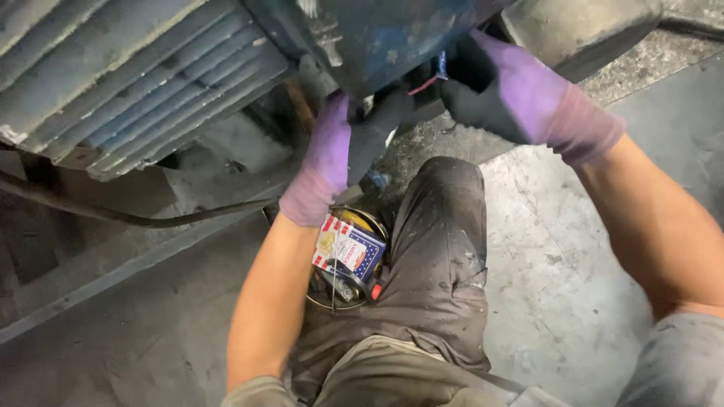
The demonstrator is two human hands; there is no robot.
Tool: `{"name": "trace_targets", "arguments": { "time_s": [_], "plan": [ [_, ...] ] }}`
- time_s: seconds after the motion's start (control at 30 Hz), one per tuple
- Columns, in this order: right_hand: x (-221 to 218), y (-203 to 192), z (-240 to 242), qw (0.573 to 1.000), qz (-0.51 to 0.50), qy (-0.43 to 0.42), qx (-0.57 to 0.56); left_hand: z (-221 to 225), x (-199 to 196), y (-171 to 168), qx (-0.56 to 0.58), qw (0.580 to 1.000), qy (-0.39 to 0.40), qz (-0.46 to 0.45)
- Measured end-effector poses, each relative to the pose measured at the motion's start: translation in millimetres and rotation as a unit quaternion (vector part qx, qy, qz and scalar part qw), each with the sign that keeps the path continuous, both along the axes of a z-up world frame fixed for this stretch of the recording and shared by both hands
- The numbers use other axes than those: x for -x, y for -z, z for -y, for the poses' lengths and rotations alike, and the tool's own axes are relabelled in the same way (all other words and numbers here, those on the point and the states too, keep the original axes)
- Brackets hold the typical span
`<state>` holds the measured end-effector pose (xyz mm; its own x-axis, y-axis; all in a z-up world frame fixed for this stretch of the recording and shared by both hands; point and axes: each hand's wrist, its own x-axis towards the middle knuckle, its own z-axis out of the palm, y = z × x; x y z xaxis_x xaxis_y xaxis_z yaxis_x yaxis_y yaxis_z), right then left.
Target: Repairing electrical wiring on an industrial motor.
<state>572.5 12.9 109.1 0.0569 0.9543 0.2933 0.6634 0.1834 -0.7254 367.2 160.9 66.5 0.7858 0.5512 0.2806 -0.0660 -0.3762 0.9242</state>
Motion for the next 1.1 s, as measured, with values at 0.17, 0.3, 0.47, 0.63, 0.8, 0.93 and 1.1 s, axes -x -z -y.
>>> {"name": "trace_targets", "arguments": {
  "time_s": [0.17,0.3,0.47,0.63,0.8,0.93,1.1],
  "plan": [
    [-4.4,-10.2,1.7,0.929,0.35,0.122,0.006,18.9,-4.5,-16.7,0.134,0.988,0.06,-0.052],
    [-7.7,0.4,-4.6,0.935,0.333,0.099,-0.07,26.2,0.2,-13.1,0.281,0.956,0.074,-0.051],
    [6.2,-11.7,-2.7,0.948,0.275,0.091,-0.134,37.3,11.5,-9.5,0.182,0.982,0.024,-0.039],
    [37.5,-19.4,-5.1,0.97,0.169,0.099,-0.146,32.2,26.9,-8.5,0.002,0.999,0.014,0.033],
    [52.9,-7.7,-20.7,0.939,0.315,0.068,-0.122,23.3,50.6,-2.8,-0.024,0.999,0.02,0.019],
    [57.9,-18.9,-14.2,0.94,0.281,0.041,-0.191,17.6,55.6,-13.7,0.049,0.999,0.007,-0.021],
    [46.9,0.2,-9.2,0.944,0.243,0.042,-0.221,12.8,50.9,15.6,-0.001,1.0,0.009,0.025]
  ]
}}
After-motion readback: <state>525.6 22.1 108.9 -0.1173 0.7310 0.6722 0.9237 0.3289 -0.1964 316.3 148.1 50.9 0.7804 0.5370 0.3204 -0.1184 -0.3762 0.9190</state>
